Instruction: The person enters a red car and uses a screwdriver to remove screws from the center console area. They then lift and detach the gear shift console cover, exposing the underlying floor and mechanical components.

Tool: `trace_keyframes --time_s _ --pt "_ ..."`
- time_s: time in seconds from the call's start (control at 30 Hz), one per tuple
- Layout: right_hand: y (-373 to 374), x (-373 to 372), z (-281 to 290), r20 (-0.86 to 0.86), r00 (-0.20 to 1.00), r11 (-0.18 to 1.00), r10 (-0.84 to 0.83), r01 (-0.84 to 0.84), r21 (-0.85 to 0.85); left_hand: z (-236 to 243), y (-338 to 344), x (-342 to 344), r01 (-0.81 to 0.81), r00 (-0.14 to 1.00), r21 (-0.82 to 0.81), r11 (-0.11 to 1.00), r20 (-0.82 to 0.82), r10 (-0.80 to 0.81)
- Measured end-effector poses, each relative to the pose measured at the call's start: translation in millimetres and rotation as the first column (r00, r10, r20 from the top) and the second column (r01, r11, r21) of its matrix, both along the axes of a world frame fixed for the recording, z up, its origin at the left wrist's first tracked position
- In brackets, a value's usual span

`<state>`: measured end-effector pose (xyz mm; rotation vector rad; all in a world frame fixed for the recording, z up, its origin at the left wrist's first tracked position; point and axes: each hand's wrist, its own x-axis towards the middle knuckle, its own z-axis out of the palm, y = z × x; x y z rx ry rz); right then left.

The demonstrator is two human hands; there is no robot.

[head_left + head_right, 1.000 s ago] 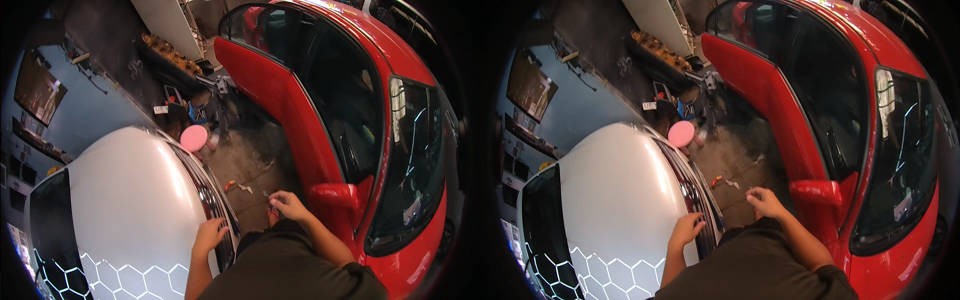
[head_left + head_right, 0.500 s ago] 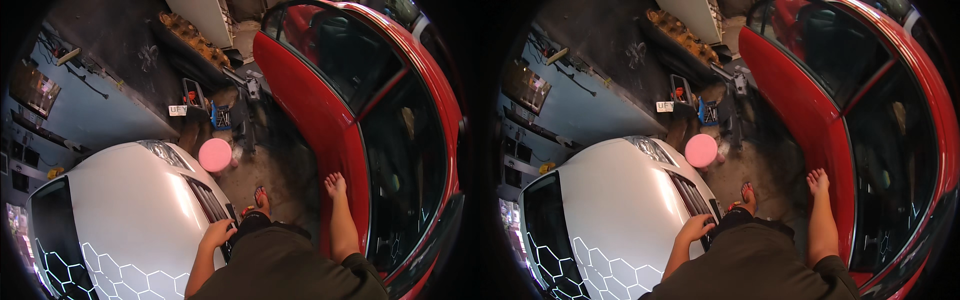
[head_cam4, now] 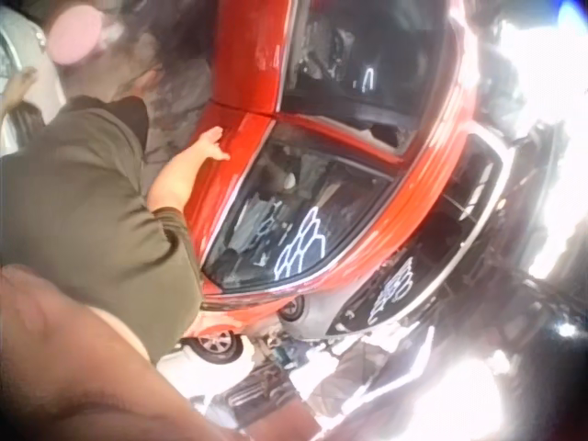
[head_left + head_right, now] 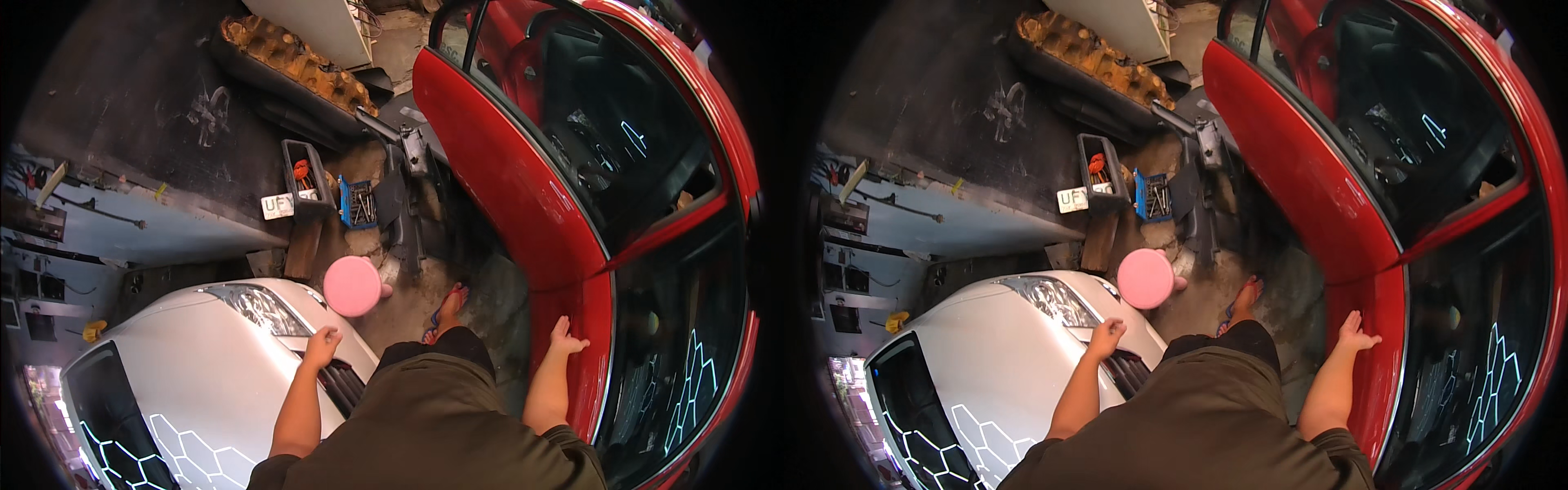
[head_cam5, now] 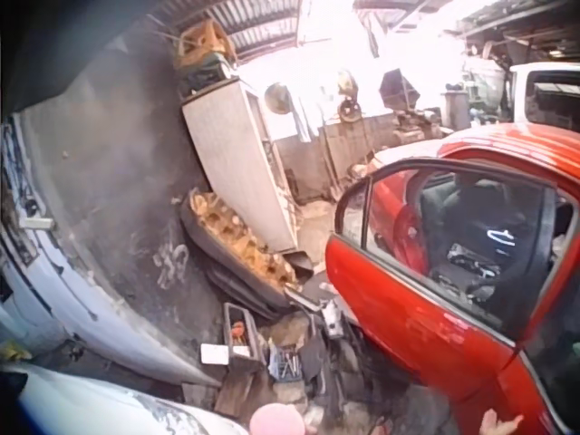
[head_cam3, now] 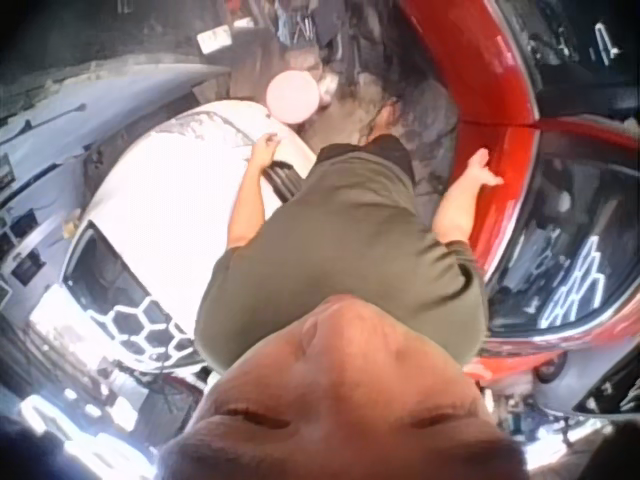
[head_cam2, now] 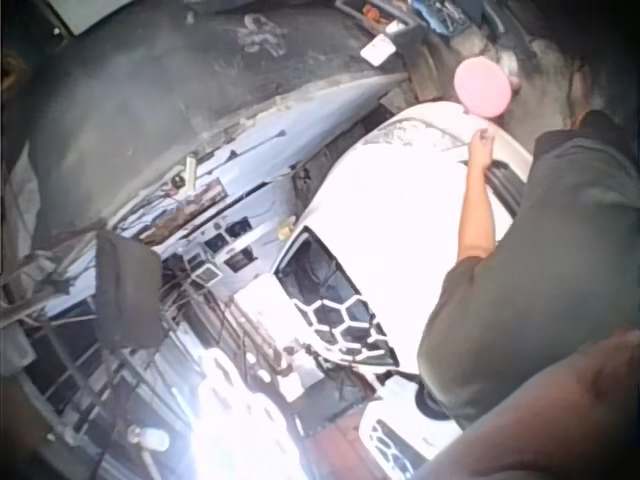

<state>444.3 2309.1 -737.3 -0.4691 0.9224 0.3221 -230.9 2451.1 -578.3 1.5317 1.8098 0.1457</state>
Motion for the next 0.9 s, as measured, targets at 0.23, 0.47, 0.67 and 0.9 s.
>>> trace_keyframes --time_s 0.23,0.47,0.67,0.9 --pt "81 -5 74 -0.395 0.791 0.883 -0.467 0.392 -0.259 -33 -32 -41 -0.072 0.980 -0.553 0.830 0.116 0.162" --pt "7 -1 70 -0.246 0.850 0.885 -0.465 0.437 -0.162 -24 126 -24 0.251 0.967 -0.330 0.910 0.128 -0.220" --pt "-51 -18 27 0.069 0.963 0.954 -0.261 0.268 -0.134 -134 322 36 0.618 0.766 -0.260 0.741 0.410 -0.495" --pt "-15 -170 92 -0.121 0.959 0.922 -0.258 0.207 -0.328 134 488 259 0.855 0.441 0.311 0.414 -0.017 -0.897"
